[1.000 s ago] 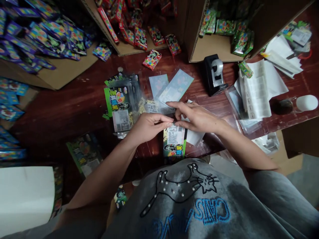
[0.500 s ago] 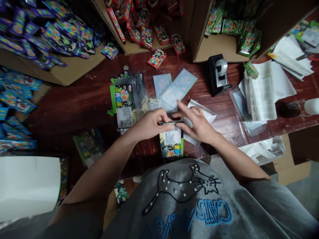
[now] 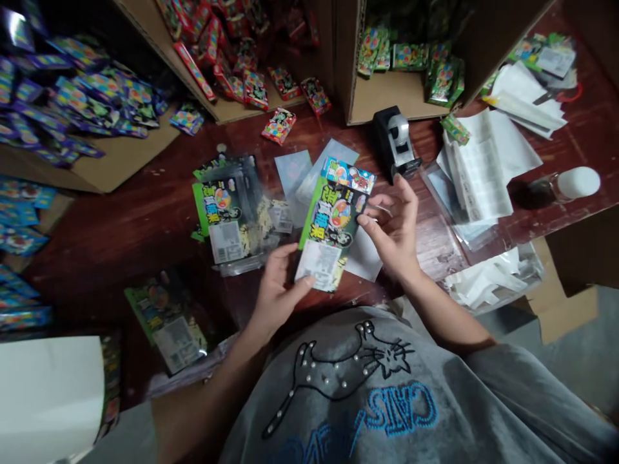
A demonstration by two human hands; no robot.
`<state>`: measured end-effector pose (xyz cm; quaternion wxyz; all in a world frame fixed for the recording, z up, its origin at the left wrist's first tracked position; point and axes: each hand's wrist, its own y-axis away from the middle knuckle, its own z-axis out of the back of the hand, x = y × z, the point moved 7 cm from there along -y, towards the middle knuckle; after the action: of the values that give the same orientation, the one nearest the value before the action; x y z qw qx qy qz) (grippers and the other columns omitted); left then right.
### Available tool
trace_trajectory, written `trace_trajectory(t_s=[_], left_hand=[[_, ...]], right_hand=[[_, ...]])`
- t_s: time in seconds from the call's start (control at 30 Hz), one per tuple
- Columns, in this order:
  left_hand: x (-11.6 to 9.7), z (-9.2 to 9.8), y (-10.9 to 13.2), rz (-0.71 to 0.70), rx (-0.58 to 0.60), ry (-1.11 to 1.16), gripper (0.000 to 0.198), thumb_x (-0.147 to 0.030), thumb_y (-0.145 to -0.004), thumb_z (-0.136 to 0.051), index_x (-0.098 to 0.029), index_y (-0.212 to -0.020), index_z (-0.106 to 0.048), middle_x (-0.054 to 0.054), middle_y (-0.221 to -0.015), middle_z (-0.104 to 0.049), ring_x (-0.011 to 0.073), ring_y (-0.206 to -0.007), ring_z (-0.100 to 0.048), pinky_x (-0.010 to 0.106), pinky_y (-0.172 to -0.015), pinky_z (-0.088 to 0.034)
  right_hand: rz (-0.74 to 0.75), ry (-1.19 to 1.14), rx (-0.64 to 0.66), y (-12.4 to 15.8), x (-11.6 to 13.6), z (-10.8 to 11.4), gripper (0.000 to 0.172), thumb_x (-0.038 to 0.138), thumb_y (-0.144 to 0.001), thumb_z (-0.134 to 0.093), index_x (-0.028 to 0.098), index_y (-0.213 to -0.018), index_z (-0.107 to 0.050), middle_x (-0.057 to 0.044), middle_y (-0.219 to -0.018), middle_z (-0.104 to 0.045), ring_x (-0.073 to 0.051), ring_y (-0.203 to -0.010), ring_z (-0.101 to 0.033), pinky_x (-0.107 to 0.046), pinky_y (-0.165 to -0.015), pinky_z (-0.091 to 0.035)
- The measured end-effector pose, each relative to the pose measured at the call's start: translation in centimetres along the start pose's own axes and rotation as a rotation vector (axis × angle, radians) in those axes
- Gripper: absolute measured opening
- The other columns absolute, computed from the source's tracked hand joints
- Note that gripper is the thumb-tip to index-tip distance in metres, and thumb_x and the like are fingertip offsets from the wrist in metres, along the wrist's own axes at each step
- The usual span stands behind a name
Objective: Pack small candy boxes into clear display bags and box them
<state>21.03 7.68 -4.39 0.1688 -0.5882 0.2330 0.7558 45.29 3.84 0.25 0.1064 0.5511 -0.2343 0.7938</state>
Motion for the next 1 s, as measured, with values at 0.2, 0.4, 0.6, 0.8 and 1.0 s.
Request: trace_trajectory(t_s=[0.2, 0.4, 0.6, 0.8, 1.0], left_hand=[[-0.1, -1.8, 0.6, 0.011, 0.152, 0.199, 0.078, -0.043, -0.088, -0.082, -0.029, -0.15, -0.038, 0.016, -0.145, -0.066, 0.0287, -0.128, -0.071, 0.046, -0.105, -0.063], [0.0, -2.0, 0.2, 0.004, 0.212, 0.222, 0.095, -0.037, -0.091, -0.079, -0.033, -0.167, -0.022, 0.018, -0.149, -0.064, 0.0296, -0.123, -0.075, 0.049, -0.103, -0.065], [0.4, -3.1, 1.2, -0.004, 0.281, 0.235, 0.102, -0.039, -0.093, -0.078, -0.036, -0.172, -0.015, 0.018, -0.158, -0.058, 0.0313, -0.128, -0.072, 0.052, -0.109, -0.063], [0.5, -3.9, 1.7, -0.01, 0.282, 0.278, 0.095, -0.038, -0.093, -0.08, -0.034, -0.17, -0.025, 0.017, -0.165, -0.053, 0.0325, -0.135, -0.069, 0.05, -0.11, -0.062], [-0.3, -2.9, -0.3, -0.081, 0.09, 0.241, 0.046, -0.036, -0.098, -0.076, -0.023, -0.137, -0.056, 0.012, -0.133, -0.075, 0.0241, -0.117, -0.075, 0.038, -0.1, -0.063]], right_hand=[[0.073, 0.111, 0.261, -0.7, 0.9, -0.5, 0.095, 0.063, -0.108, -0.044, 0.047, -0.167, 0.029, -0.015, -0.167, -0.035, -0.028, -0.122, -0.067, -0.046, -0.083, -0.068], [0.12, 0.064, 0.388, -0.7, 1.7, -0.7, 0.111, 0.068, -0.1, -0.058, 0.043, -0.17, 0.025, -0.016, -0.165, -0.038, -0.029, -0.114, -0.069, -0.048, -0.081, -0.067], [0.25, 0.095, 0.328, -2.0, 2.6, 0.0, 0.108, 0.066, -0.099, -0.065, 0.037, -0.175, 0.006, -0.014, -0.161, -0.048, -0.035, -0.138, -0.059, -0.06, -0.111, -0.058], [0.26, 0.003, 0.327, -2.1, 1.9, -0.6, 0.081, 0.064, -0.101, -0.064, 0.038, -0.17, -0.029, -0.007, -0.139, -0.065, -0.027, -0.113, -0.071, -0.054, -0.101, -0.063], [0.348, -0.107, -0.113, -2.7, 3.5, 0.4, 0.064, 0.05, -0.103, -0.07, 0.04, -0.16, -0.042, -0.002, -0.107, -0.064, -0.018, -0.098, -0.069, -0.038, -0.092, -0.064]])
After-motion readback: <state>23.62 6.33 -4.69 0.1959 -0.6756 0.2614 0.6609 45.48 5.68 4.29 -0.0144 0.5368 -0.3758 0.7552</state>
